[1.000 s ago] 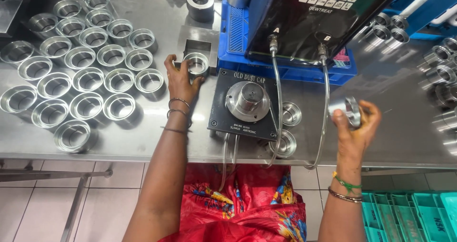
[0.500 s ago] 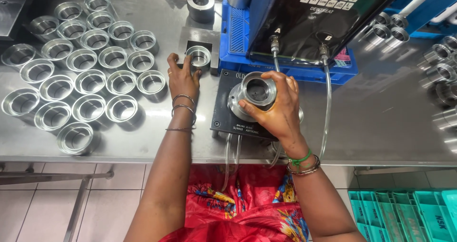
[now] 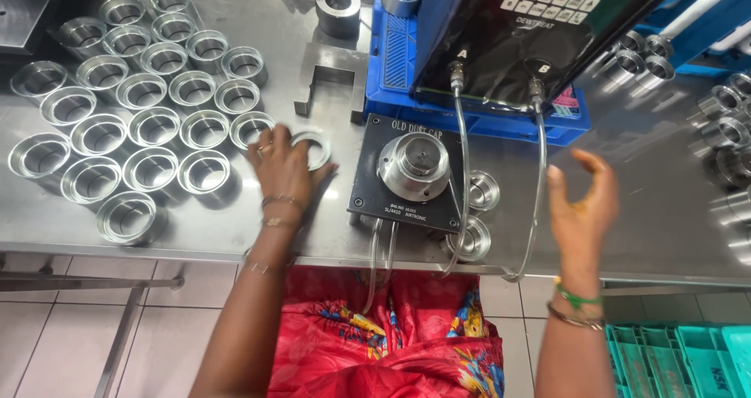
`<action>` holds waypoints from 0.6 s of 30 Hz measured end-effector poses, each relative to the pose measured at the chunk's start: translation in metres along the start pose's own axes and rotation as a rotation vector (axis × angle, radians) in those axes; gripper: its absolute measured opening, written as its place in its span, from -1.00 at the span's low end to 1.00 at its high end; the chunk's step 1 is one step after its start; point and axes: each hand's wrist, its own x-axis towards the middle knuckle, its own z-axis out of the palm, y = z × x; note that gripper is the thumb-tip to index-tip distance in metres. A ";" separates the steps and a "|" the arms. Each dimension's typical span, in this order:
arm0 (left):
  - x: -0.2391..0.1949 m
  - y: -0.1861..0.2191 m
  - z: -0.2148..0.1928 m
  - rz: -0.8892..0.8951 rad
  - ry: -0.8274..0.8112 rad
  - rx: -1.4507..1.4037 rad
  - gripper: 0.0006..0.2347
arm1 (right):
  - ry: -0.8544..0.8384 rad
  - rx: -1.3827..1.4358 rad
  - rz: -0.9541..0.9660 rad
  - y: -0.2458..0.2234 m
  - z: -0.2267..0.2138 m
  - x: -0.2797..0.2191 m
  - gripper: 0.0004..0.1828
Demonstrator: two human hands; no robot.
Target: The worker is processing metal ring components through a specialized industrial machine fixture and cleaning the equipment surface.
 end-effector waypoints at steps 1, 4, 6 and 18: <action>-0.008 -0.010 -0.008 -0.006 0.002 0.002 -0.59 | -0.003 0.004 -0.004 0.016 -0.003 -0.008 -0.53; -0.035 -0.042 -0.027 -0.057 -0.049 -0.030 -0.54 | -0.016 -0.054 0.050 0.059 -0.002 -0.037 -0.59; -0.047 -0.065 -0.034 -0.056 -0.021 0.194 -0.45 | -0.066 -0.048 0.134 0.080 0.008 -0.060 -0.60; -0.031 -0.099 0.010 -0.004 -0.102 0.087 -0.43 | -0.326 -0.267 0.073 0.067 0.012 -0.069 -0.50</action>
